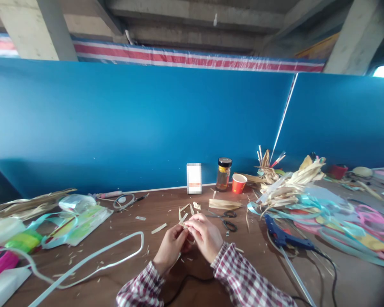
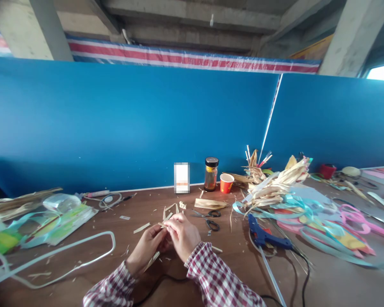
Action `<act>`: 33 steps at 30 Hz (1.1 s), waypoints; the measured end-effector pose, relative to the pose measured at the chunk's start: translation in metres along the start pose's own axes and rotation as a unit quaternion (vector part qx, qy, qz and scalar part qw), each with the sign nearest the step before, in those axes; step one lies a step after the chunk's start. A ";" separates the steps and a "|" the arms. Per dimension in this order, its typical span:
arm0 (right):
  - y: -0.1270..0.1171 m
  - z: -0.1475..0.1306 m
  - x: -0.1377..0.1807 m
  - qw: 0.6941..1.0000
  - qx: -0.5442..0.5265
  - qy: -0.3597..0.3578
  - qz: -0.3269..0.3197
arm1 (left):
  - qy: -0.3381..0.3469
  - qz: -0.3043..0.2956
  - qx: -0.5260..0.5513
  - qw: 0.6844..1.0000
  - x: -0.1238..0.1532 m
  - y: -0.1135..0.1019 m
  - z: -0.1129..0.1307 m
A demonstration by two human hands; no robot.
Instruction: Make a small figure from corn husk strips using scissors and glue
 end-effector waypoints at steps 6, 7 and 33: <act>0.007 0.008 0.001 0.999 -0.014 -0.011 -0.038 | 0.041 -0.034 -0.048 0.997 -0.004 0.000 -0.002; 0.009 0.010 0.001 0.999 -0.007 -0.006 -0.047 | 0.041 -0.035 -0.062 0.997 -0.005 -0.001 -0.003; 0.001 0.022 -0.008 0.982 0.158 0.073 -0.070 | 0.033 -0.011 -0.112 0.993 0.002 0.005 0.003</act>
Point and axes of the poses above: each hand's wrist, its own x-axis away from the middle knuckle, its own y-axis out of the palm, z = x × y, the point moved 8 cm from there along -x, towards the middle knuckle
